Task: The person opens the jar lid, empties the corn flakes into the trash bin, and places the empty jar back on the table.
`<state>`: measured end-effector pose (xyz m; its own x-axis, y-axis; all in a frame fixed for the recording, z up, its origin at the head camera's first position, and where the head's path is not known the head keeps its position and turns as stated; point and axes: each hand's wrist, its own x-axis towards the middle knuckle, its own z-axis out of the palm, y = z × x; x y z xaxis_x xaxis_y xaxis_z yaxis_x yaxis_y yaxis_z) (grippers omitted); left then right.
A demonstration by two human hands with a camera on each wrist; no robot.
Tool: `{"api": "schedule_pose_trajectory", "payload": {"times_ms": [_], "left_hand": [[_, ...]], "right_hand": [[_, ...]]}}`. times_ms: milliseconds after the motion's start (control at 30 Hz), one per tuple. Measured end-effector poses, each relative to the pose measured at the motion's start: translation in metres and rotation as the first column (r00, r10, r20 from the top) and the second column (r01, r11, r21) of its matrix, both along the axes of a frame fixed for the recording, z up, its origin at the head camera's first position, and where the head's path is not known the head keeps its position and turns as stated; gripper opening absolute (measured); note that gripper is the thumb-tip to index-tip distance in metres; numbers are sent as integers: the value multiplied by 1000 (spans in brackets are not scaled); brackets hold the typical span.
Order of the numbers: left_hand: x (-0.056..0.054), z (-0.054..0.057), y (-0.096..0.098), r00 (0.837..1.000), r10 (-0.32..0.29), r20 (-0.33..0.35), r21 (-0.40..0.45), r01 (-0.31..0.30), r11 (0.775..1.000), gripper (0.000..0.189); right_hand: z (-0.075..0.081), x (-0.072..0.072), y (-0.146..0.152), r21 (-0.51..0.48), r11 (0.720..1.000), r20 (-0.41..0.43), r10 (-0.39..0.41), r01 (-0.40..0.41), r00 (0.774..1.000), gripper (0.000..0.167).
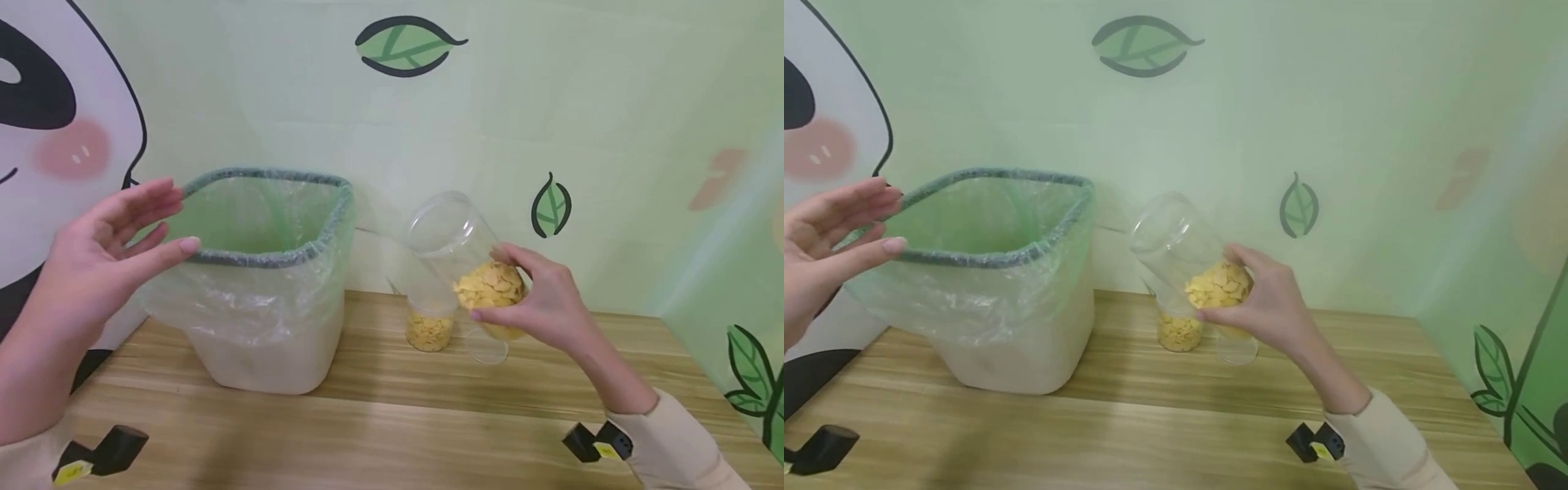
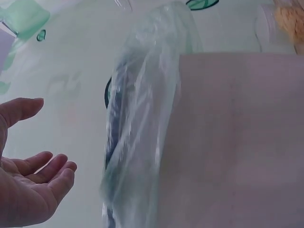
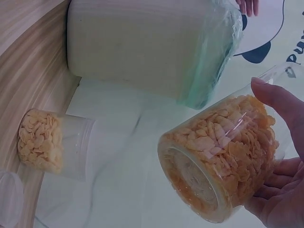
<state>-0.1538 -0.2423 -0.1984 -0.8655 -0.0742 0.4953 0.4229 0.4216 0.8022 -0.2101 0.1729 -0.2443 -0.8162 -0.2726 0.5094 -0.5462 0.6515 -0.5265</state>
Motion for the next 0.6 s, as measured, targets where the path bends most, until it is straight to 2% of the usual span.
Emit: {"api": "schedule_pose_trajectory", "payload": {"times_ms": [100,133,267,367,600], "left_hand": [[-1,-3,-15,1000,-7,-21,97,9,995,61],[-1,-4,-19,1000,8,-27,105,-6,994,60],[-2,-6,-33,994,107,-17,51,-106,993,58],[-3,-9,-41,981,194,15,-33,-194,981,58],[-9,-17,-57,960,274,58,-77,-269,960,59]], "right_hand": [[2,-2,-3,5,1000,-5,1,-1,1000,77],[3,-3,-4,5,1000,-2,4,-4,1000,77],[7,-5,-8,-7,1000,19,20,-19,1000,76],[10,-7,-12,-16,999,23,34,-33,999,76],[21,-14,-23,-20,999,-13,50,-50,999,76]]}}
